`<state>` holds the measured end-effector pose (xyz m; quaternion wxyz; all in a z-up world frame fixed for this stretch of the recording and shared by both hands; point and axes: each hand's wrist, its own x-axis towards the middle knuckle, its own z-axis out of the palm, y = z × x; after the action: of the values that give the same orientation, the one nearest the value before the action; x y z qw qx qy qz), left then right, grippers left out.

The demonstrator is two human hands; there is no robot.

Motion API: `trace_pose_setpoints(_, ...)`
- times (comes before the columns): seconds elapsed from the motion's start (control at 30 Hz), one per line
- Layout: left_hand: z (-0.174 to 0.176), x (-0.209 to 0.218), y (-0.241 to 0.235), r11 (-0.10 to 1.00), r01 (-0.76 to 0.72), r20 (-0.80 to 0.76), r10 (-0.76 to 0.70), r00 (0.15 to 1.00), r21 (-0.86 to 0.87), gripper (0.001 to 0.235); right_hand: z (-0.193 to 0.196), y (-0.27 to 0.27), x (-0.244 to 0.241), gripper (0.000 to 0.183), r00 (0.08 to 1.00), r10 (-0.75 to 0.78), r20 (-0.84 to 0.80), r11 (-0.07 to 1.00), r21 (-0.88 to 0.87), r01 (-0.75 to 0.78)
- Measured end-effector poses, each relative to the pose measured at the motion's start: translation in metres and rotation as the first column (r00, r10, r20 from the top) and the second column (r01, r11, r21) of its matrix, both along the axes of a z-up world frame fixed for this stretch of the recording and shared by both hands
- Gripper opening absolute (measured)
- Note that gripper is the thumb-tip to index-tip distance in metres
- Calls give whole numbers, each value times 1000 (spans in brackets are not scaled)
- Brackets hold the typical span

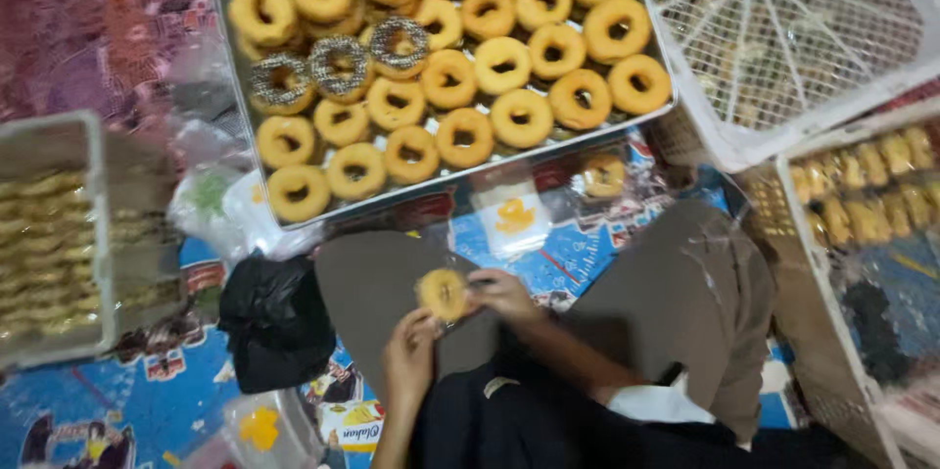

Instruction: The person sits on the floor and repeatedly picks donuts from a metal tray, places them into small plastic bags, and sets the filled bags into a white basket. The person handles both plain and chocolate-sprinkled donuts throughout the clip.

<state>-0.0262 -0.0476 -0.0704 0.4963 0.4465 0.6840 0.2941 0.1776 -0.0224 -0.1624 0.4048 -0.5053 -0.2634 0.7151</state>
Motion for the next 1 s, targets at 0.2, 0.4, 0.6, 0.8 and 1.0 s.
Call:
trace_pose_setpoints(0.2,-96,218,124,786,324,-18,-371,928,527,23,-21,58,227,29,782,-368,503,930,193,314)
trace_pose_setpoints(0.4,-135,313,145,964,238,678,-97,729,-118,43,-18,129,313,47,922,29,386,989,-148,31)
trace_pose_setpoints(0.6,-36,287,50,880,460,642,-422,640,119,42,104,2,342,103,997,19,79,970,241,-38)
trace_pose_setpoints(0.8,26,295,54,657,713,383,-741,551,246,44,200,-160,453,66,475,-860,186,447,-176,877)
trace_pose_setpoints(1.0,-15,266,68,658,738,223,-750,623,151,36,53,-197,525,81,-10,164,986,983,-163,80)
